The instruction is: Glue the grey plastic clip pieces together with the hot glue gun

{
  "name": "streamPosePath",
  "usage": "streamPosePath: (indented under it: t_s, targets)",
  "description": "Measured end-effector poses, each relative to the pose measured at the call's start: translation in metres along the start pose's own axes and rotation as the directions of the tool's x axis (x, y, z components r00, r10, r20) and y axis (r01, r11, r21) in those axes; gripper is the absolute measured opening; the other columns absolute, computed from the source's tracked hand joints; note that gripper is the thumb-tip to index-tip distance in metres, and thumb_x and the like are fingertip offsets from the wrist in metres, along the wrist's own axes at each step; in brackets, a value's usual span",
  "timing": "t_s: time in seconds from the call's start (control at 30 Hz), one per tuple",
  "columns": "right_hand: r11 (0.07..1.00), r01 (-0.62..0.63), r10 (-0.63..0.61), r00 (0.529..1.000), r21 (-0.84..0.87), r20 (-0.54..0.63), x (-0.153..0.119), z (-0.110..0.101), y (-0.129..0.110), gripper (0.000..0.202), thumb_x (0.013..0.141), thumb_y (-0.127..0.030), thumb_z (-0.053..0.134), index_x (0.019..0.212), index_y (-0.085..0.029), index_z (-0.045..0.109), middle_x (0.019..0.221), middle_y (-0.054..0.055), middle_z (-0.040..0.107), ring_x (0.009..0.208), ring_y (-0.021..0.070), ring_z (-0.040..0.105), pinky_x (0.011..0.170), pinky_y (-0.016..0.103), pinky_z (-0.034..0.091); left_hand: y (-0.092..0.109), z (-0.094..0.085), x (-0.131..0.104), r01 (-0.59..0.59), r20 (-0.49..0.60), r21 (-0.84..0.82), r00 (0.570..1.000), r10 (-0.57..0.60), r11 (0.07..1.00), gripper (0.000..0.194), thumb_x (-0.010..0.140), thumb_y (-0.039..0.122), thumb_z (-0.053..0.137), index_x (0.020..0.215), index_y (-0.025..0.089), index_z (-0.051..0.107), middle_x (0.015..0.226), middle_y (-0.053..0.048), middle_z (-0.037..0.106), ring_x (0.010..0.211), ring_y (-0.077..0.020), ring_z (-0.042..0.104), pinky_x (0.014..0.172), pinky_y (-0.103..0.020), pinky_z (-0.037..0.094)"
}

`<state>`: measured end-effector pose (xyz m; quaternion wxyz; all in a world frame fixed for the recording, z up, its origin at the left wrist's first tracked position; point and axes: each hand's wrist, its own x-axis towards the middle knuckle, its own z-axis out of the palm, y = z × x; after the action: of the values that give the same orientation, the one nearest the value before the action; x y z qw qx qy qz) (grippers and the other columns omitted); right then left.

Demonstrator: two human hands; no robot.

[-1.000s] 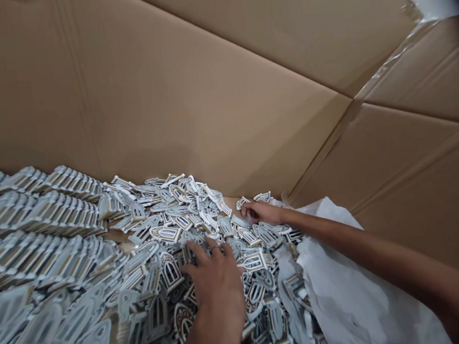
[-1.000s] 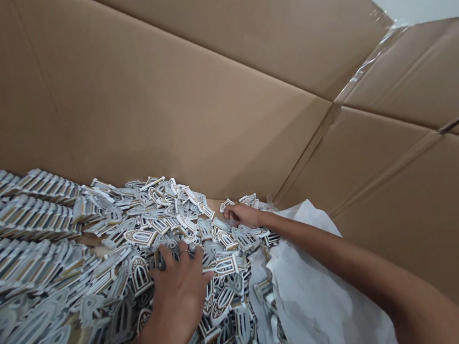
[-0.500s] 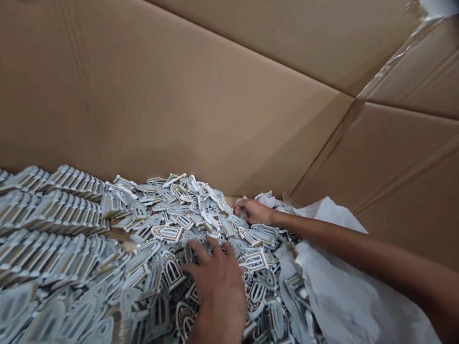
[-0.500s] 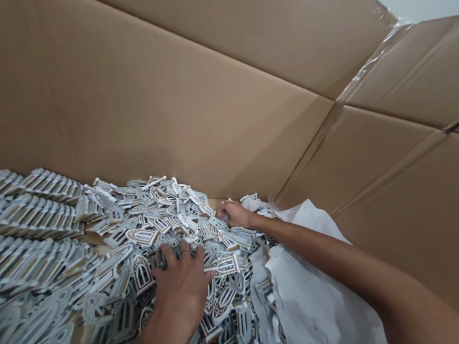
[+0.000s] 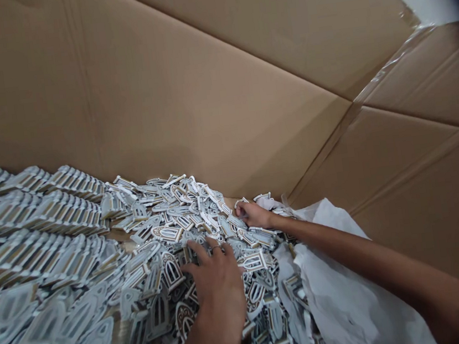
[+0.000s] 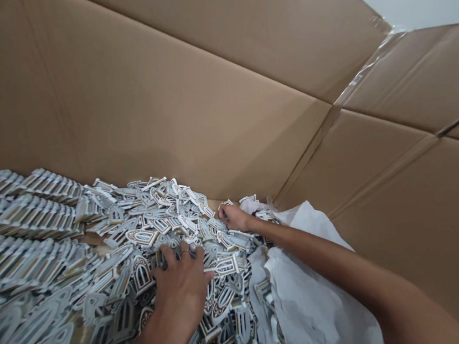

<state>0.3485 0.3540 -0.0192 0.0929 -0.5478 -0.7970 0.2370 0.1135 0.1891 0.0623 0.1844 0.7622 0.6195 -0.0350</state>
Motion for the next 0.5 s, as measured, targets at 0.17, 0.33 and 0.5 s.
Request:
streamPosePath:
  t_s: [0.17, 0.33, 0.5]
  targets:
    - [0.997, 0.004, -0.006, 1.0, 0.078, 0.026, -0.003, 0.001, -0.001, 0.02, 0.066, -0.003, 0.055, 0.078, -0.018, 0.06, 0.077, -0.001, 0.062, 0.074, 0.0153, 0.055, 0.073, 0.026, 0.042, 0.0, -0.001, -0.001, 0.003, 0.008, 0.0, 1.0, -0.003, 1.0, 0.056, 0.1, 0.038, 0.054, 0.154, 0.022, 0.055, 0.165, -0.02, 0.042, 0.149, -0.0617, 0.027, 0.099, -0.078, 0.048]
    - [0.983, 0.022, -0.028, 0.999, 0.18, 0.029, -0.006, -0.002, -0.006, 0.015, 0.066, -0.006, 0.057, 0.072, -0.019, 0.06, 0.075, -0.001, 0.062, 0.078, 0.0166, 0.055, 0.078, 0.028, 0.042, 0.0, -0.001, -0.001, -0.004, -0.008, -0.011, 1.0, 0.004, 1.0, 0.056, 0.1, 0.037, 0.055, 0.153, 0.021, 0.056, 0.164, -0.021, 0.042, 0.149, -0.0623, 0.027, 0.099, -0.078, 0.047]
    - [0.936, -0.034, 0.007, 0.997, 0.349, 0.079, -0.007, -0.01, -0.008, 0.006, 0.072, -0.019, 0.066, 0.075, -0.018, 0.06, 0.075, 0.0, 0.061, 0.074, 0.0148, 0.054, 0.074, 0.028, 0.043, 0.0, -0.001, 0.0, -0.005, -0.004, -0.011, 1.0, 0.005, 1.0, 0.056, 0.1, 0.037, 0.056, 0.153, 0.021, 0.056, 0.165, -0.021, 0.041, 0.148, -0.0624, 0.028, 0.098, -0.078, 0.048]
